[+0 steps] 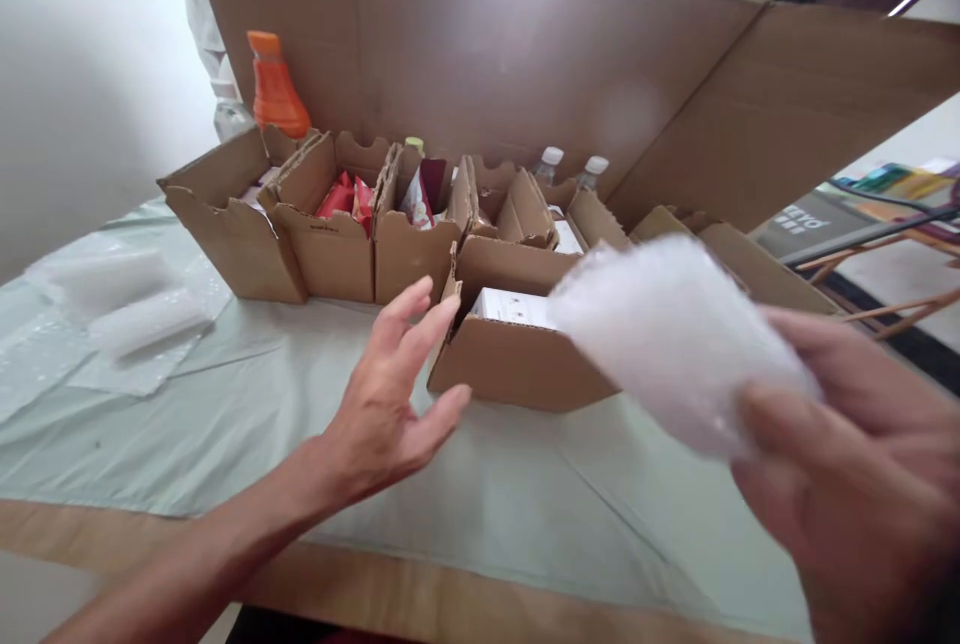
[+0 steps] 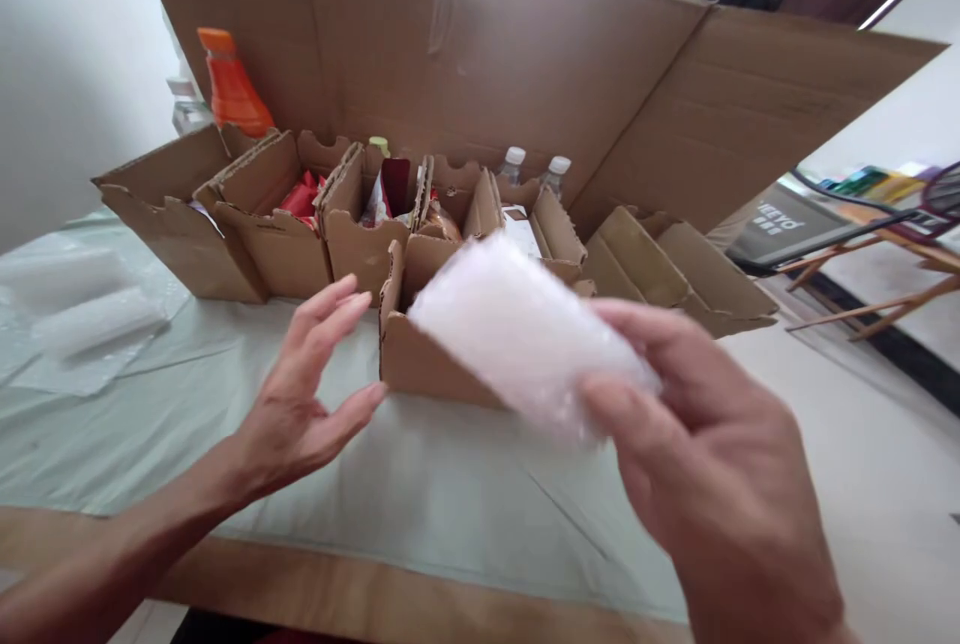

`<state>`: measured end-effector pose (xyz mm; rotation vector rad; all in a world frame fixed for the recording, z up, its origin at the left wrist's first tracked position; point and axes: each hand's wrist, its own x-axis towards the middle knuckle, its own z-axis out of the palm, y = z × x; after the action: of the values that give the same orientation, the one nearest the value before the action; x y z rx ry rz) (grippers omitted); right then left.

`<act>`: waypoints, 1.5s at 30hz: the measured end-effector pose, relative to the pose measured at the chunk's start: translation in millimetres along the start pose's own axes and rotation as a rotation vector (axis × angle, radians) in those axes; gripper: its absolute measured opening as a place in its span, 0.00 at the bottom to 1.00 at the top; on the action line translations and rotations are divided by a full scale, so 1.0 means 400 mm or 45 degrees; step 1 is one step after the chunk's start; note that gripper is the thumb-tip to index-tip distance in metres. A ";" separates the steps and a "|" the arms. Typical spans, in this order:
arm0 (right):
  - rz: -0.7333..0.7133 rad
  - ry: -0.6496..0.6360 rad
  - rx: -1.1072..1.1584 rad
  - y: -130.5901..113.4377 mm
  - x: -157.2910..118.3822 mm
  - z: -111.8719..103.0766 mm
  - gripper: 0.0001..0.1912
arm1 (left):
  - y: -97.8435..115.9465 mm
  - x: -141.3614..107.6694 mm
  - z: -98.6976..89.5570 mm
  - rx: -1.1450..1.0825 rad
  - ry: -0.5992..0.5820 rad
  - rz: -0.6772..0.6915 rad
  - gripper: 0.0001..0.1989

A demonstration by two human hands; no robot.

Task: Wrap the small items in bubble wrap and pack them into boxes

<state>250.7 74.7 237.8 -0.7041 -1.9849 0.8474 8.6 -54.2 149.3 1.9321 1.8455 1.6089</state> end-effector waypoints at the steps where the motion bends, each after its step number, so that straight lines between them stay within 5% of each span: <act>1: 0.045 -0.003 0.045 0.004 0.047 0.000 0.15 | -0.007 0.022 0.022 -0.009 0.026 -0.001 0.30; 7: 0.420 -0.594 -0.010 0.061 0.244 0.072 0.19 | -0.017 0.016 0.109 -0.126 0.189 0.006 0.18; 11: 0.394 -0.828 -0.510 -0.004 0.312 0.144 0.07 | -0.014 -0.007 0.116 -0.128 0.174 -0.012 0.23; 14: 0.301 -0.995 -1.023 -0.074 0.356 0.222 0.12 | -0.020 -0.009 0.120 -0.184 0.137 -0.038 0.29; 17: 0.258 -1.119 -1.139 -0.096 0.379 0.291 0.12 | -0.026 -0.008 0.123 -0.223 0.115 -0.046 0.34; 21: 0.300 -1.081 -1.027 -0.065 0.365 0.319 0.06 | -0.030 -0.014 0.123 -0.254 0.093 -0.044 0.38; 24: 0.328 -1.053 -0.971 -0.048 0.346 0.309 0.10 | -0.031 -0.018 0.123 -0.279 0.081 -0.057 0.39; 40: -0.099 -1.036 -1.255 -0.031 0.327 0.320 0.10 | -0.056 -0.033 0.150 -0.291 0.175 -0.022 0.42; 42: -0.204 -0.869 -1.141 -0.041 0.311 0.273 0.10 | -0.055 -0.036 0.154 -0.342 0.193 -0.093 0.45; 45: -0.481 -0.253 -0.803 -0.038 0.214 0.150 0.11 | -0.046 -0.051 0.138 -0.383 0.170 -0.262 0.45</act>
<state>155.3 110.2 265.5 -0.5654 -2.4872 0.0529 36.1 -30.9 99.1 1.4972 1.6614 1.8568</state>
